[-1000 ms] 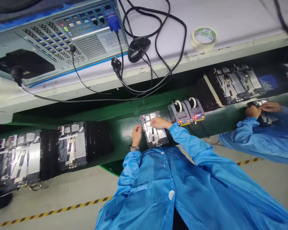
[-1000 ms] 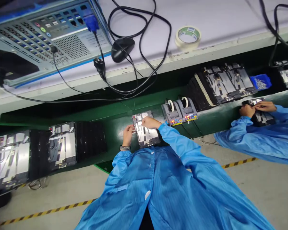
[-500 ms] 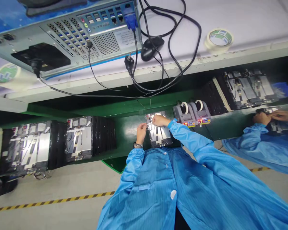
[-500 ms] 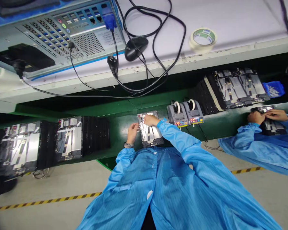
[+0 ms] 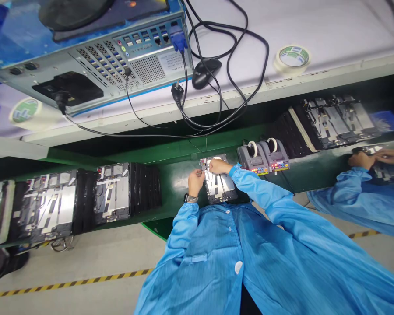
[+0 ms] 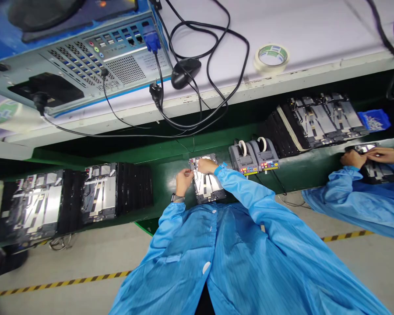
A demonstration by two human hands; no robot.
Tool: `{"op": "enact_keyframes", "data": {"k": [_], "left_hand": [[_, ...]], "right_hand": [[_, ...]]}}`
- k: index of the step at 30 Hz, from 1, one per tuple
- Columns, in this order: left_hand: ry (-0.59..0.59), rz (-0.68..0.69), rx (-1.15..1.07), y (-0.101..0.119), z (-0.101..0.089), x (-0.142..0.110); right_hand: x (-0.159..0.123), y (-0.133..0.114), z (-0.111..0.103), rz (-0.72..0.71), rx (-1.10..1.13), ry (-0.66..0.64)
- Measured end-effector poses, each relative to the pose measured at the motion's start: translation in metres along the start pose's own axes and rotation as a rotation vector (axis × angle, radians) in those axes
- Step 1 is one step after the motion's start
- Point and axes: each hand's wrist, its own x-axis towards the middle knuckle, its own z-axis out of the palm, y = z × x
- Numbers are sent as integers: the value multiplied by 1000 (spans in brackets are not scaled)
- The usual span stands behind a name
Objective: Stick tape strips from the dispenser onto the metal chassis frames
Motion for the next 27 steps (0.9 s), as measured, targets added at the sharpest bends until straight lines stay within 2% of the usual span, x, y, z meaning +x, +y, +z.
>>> {"op": "enact_keyframes", "data": {"k": [3, 6, 9, 11, 15, 18, 20, 23, 24, 27], "left_hand": [[58, 63, 265, 25, 3, -6], [72, 40, 508, 47, 10, -11], [61, -21, 589, 52, 13, -12], [31, -69, 502, 45, 10, -7], [-61, -173, 136, 23, -1, 7], [-99, -185, 67, 15, -6, 7], [-9, -108, 94, 14, -7, -6], [223, 205, 268, 18, -4, -43], [214, 321, 341, 20, -1, -57], [-29, 567, 561, 26, 9, -90]], "right_hand": [[-1, -3, -1, 16, -13, -3], [-3, -6, -3, 35, -23, -21], [-6, -9, -6, 62, -24, -50], [-8, -11, -8, 81, -15, -71], [-12, -11, -11, 106, 10, -110], [-15, -7, -15, 121, 47, -112], [-18, -4, -18, 134, 98, -105], [-21, 4, -22, 152, 173, -93], [-21, 7, -23, 159, 193, -88], [-22, 15, -22, 193, 256, -61]]}}
